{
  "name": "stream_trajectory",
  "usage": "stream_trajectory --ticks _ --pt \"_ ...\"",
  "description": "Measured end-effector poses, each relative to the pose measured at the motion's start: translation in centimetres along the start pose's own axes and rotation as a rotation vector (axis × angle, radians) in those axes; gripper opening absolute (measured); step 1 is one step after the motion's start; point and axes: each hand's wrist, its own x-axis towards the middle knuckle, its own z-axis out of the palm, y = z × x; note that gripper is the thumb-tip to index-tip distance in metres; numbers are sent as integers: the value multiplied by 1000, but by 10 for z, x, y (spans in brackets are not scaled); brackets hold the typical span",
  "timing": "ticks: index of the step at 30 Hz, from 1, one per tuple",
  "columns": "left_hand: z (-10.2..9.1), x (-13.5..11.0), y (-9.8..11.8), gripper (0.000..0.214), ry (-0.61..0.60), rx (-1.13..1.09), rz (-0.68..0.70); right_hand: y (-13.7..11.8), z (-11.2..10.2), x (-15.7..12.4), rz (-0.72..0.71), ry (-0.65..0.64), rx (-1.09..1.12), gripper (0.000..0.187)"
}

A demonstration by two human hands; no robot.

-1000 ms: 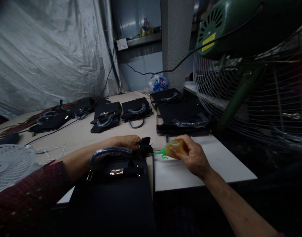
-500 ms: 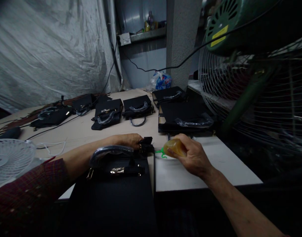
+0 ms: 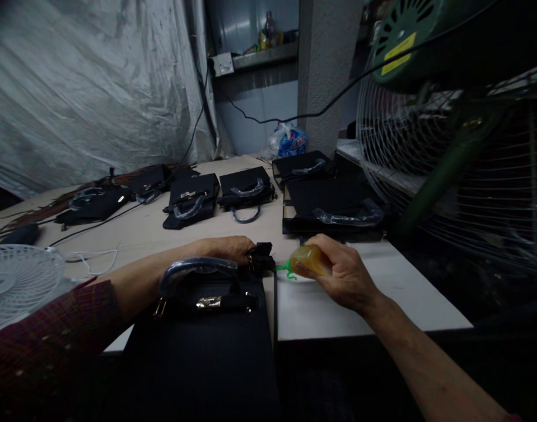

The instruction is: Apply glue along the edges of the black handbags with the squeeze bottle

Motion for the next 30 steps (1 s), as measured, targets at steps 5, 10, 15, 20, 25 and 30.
stream_trajectory --ticks 5,10,15,20,25,30 --pt "1 1 -3 18 1 -25 7 4 1 -1 19 -23 14 44" --pt "2 2 -5 19 1 -32 19 5 0 2 23 -18 16 47" --pt "2 5 -7 16 8 -15 17 7 0 1 35 -4 6 50" --pt "3 5 -7 16 10 0 18 6 -1 1 52 -54 44 47" --pt "3 4 -5 15 13 12 2 5 -2 0 55 -32 45 43" --pt "2 4 -5 17 14 19 14 3 -5 -7 22 -151 116 40"
